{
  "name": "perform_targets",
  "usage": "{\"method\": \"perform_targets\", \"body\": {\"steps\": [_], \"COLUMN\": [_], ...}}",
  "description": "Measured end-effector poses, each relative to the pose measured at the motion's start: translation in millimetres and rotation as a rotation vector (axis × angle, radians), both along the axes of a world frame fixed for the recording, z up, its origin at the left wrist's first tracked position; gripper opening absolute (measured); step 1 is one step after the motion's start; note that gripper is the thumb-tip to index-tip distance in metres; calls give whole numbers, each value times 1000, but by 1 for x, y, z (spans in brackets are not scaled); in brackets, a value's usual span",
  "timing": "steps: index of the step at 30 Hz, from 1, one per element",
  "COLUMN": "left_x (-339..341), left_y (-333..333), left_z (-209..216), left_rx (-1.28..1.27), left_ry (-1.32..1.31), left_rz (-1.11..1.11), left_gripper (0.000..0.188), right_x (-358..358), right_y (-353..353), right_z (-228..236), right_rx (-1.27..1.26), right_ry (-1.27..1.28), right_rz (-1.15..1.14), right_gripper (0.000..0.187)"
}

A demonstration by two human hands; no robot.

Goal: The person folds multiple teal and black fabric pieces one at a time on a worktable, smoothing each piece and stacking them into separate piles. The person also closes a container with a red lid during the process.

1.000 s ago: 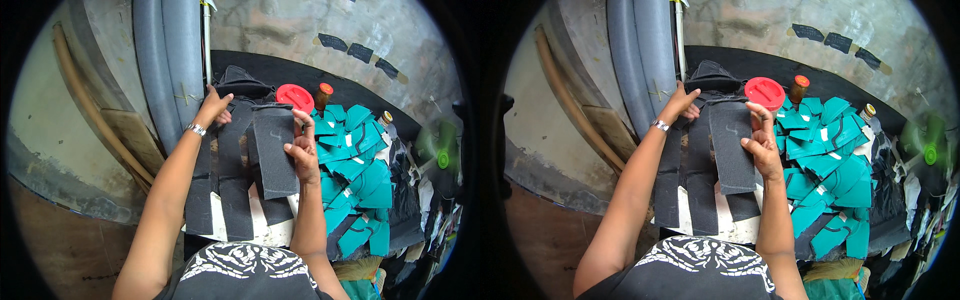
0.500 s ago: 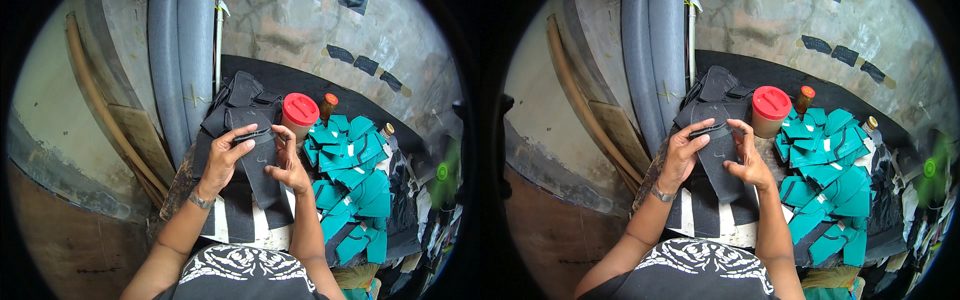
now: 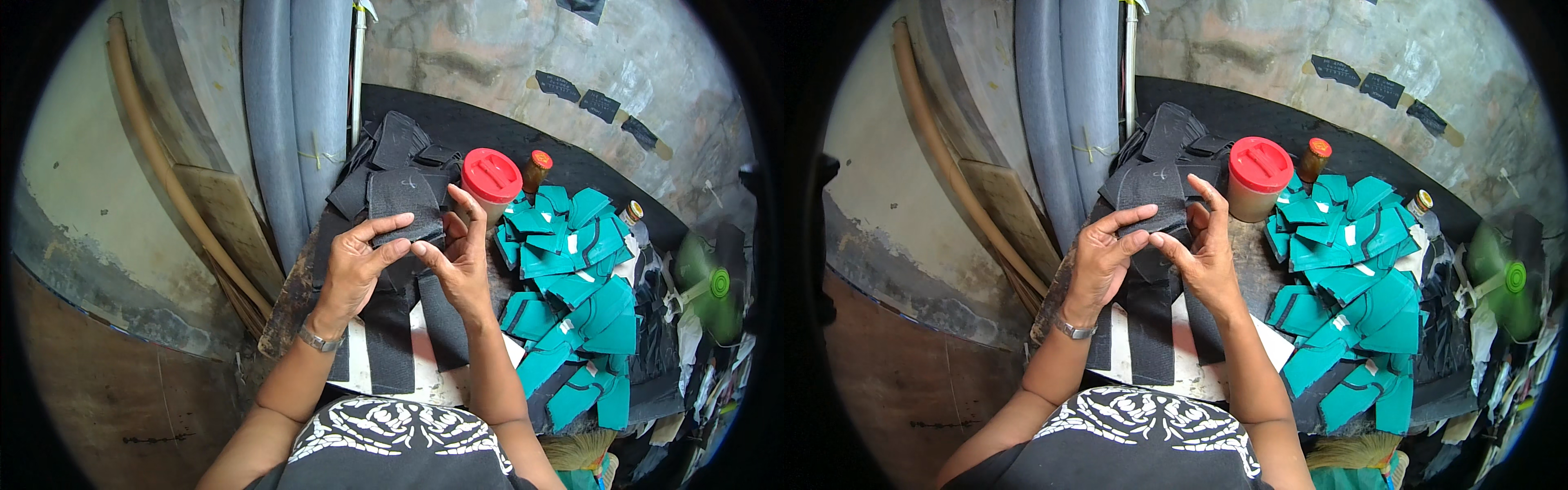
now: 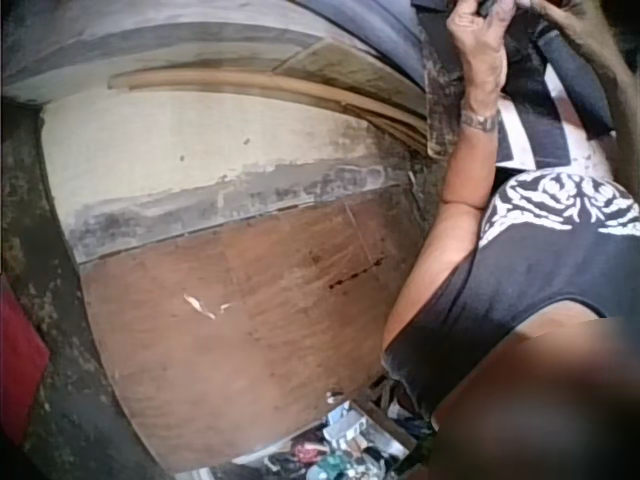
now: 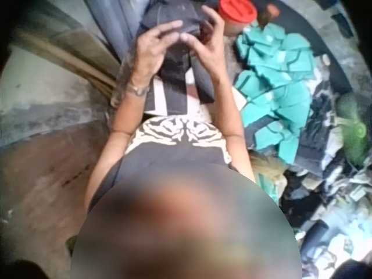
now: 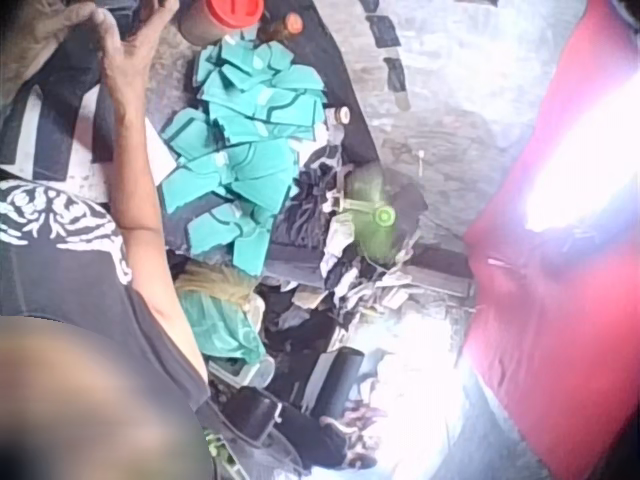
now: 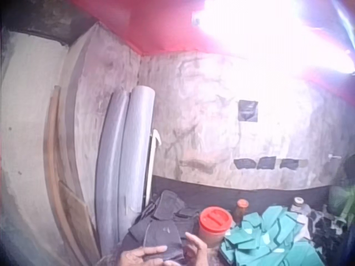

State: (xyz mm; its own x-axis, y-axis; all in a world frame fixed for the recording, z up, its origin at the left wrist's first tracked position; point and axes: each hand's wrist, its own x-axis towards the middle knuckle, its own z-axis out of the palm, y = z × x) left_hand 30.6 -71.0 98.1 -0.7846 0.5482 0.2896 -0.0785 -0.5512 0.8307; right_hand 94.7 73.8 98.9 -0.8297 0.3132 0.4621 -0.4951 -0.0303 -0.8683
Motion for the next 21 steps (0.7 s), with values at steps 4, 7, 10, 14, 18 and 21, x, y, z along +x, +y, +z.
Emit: {"method": "perform_targets", "body": {"steps": [4, 7, 10, 14, 18, 21], "left_x": [-1, 1, 2, 2, 5, 5], "left_y": [-2, 1, 2, -1, -3, -1], "left_z": [1, 1, 1, 1, 1, 1], "left_rx": [17, 78, 139, 131, 20, 31], "left_ry": [-26, -51, -127, -139, -23, 54], "left_rz": [-19, -3, -7, -87, -71, -27], "left_gripper": [35, 35, 36, 42, 51, 63], "right_x": [1, 2, 3, 2, 3, 6], "right_y": [-2, -2, -3, -3, -5, -4], "right_z": [4, 4, 2, 3, 7, 10], "right_rx": [4, 38, 52, 102, -10, -253], "right_ry": [49, 56, 54, 53, 75, -55], "right_rz": [-12, -12, 10, -7, 12, 134], "right_gripper": [85, 85, 85, 85, 85, 82]}}
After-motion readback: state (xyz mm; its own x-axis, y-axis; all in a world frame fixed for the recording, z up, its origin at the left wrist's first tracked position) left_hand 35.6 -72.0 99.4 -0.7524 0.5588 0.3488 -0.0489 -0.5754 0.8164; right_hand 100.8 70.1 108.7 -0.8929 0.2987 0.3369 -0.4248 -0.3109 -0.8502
